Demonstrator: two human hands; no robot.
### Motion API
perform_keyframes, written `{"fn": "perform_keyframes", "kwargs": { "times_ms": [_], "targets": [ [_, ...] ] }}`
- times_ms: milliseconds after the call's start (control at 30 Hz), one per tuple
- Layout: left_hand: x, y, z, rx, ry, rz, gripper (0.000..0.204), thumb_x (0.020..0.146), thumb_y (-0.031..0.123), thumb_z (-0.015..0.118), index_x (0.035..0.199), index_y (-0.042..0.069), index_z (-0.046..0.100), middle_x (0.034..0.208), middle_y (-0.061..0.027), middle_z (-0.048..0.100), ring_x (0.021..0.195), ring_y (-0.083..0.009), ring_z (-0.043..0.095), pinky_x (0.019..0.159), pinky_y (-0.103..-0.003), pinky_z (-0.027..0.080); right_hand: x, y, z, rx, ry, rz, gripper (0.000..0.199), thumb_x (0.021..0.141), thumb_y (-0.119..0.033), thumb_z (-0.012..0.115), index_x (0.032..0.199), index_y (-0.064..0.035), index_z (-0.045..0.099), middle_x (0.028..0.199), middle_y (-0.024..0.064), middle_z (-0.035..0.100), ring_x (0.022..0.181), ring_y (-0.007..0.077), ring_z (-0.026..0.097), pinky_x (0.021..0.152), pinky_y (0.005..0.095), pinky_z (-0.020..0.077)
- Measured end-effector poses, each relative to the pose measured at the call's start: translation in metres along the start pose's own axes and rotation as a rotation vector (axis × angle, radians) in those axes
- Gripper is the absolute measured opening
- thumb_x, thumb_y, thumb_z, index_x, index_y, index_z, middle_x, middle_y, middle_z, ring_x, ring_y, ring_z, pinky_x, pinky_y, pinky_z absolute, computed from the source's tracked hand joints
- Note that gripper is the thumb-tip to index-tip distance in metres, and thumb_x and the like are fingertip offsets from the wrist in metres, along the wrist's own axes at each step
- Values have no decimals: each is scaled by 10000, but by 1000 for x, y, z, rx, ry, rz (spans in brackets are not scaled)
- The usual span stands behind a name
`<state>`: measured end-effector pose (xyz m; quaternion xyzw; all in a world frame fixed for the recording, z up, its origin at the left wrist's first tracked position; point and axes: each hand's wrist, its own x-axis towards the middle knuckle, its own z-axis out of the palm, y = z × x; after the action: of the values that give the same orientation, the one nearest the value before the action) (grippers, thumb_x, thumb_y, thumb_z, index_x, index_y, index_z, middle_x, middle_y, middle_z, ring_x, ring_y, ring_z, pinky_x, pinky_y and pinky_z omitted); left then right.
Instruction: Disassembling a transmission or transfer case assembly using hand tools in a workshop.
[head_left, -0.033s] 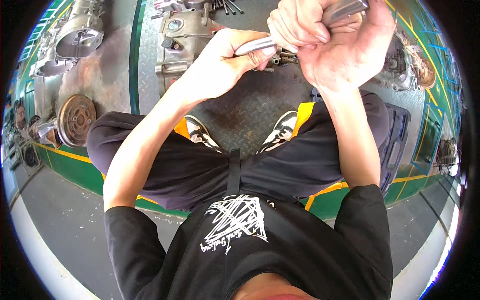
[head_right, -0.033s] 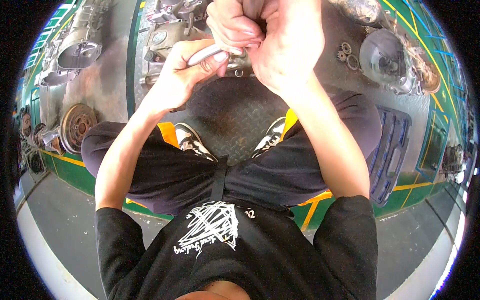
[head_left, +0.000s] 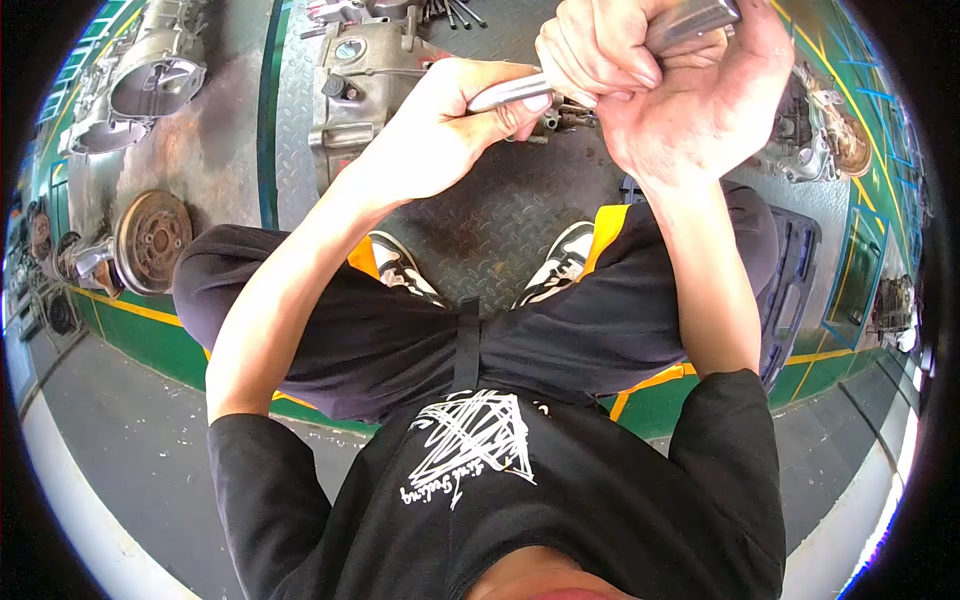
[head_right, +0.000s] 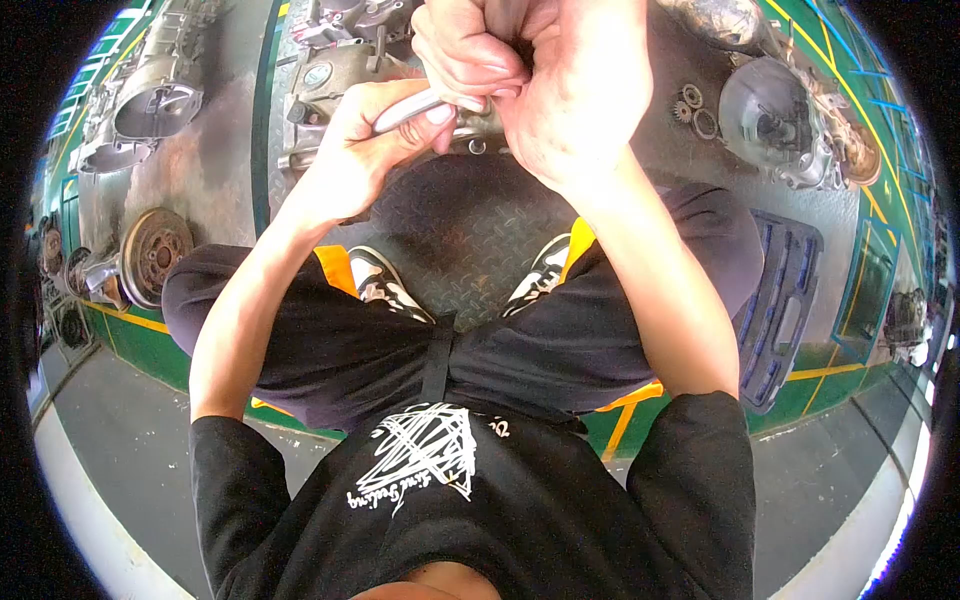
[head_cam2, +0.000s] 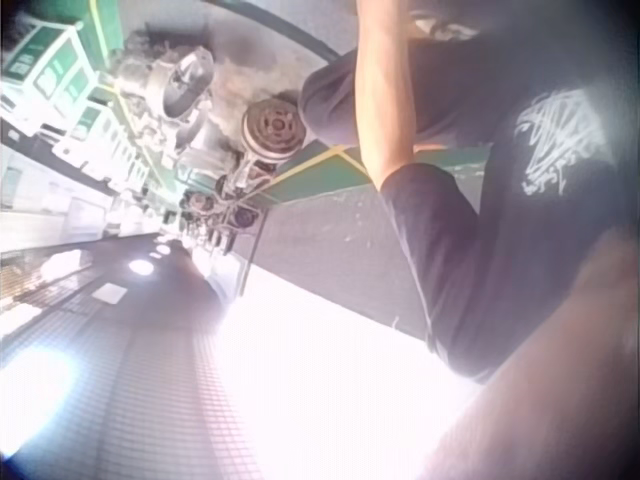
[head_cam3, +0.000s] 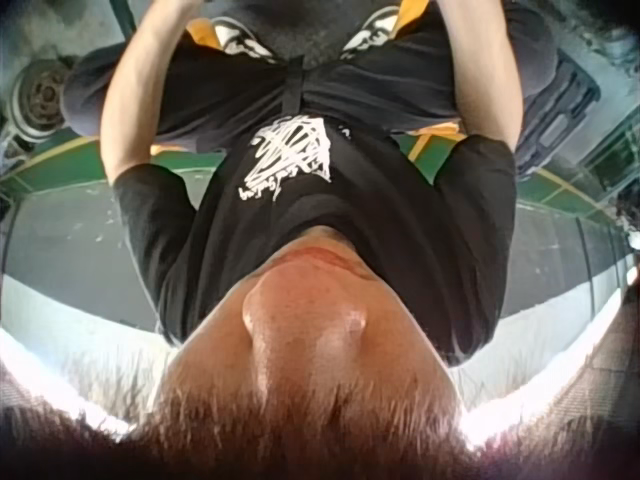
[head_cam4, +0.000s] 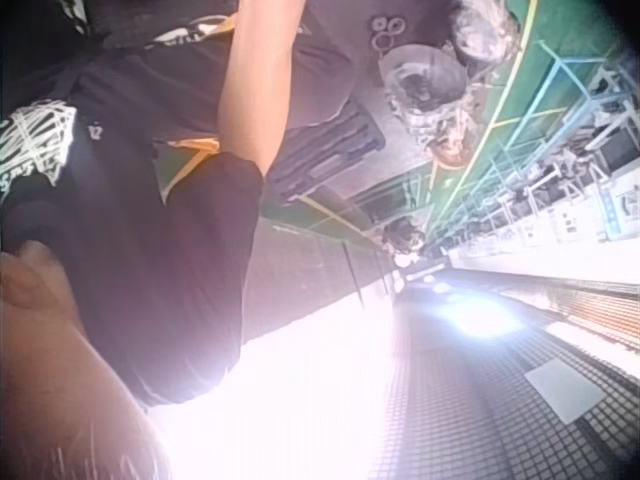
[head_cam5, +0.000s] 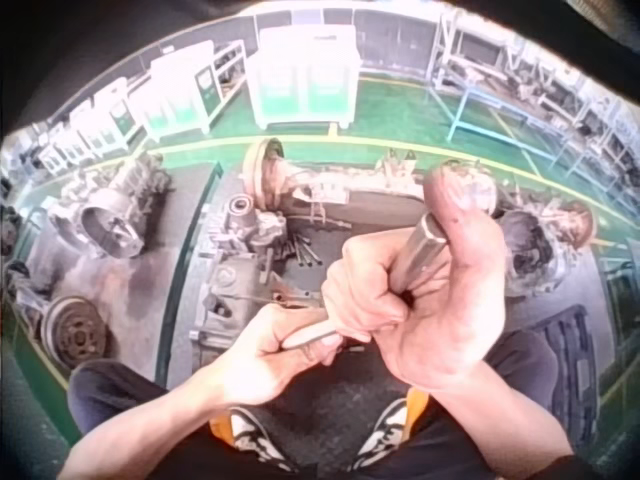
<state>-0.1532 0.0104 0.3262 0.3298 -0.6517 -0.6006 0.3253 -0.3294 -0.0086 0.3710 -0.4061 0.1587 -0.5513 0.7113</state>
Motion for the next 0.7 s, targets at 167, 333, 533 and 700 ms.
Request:
{"fn": "perform_keyframes", "kwargs": {
  "times_ms": [167, 333, 533, 700],
  "targets": [
    [12, -17, -10, 244, 159, 96, 174, 977, 147, 625, 945, -24, 621, 695, -47, 553, 659, -119, 460, 603, -291, 408, 8, -19, 2, -102, -257, -93, 632, 1040, -501, 317, 613, -52, 442, 543, 49, 420, 498, 190, 377, 549, 314, 360],
    [59, -30, -4, -929, 486, -376, 337, 1016, 282, 604, 1223, 16, 625, 1035, -115, 697, 878, -84, 654, 735, -218, 539, -10, -6, 33, -474, 14, 223, 311, 1025, -179, 510, 789, 4, 598, 693, 95, 563, 611, 188, 549, 619, 300, 444],
    [69, -116, 69, -10, -75, 430, 130, 963, 128, 598, 1004, 5, 606, 798, -63, 583, 733, -110, 524, 645, -304, 439, 24, -17, 39, -294, -393, 245, 352, 1018, -269, 495, 789, -8, 553, 732, 34, 535, 670, 116, 481, 608, 282, 354],
    [22, 5, 42, -122, -582, -121, 249, 968, 211, 634, 844, -4, 656, 699, -43, 605, 695, -113, 535, 670, -317, 469, 30, -41, 2, -36, -249, 325, 487, 1026, -388, 512, 709, -20, 559, 623, 47, 497, 599, 125, 492, 609, 286, 394]
  ]
}}
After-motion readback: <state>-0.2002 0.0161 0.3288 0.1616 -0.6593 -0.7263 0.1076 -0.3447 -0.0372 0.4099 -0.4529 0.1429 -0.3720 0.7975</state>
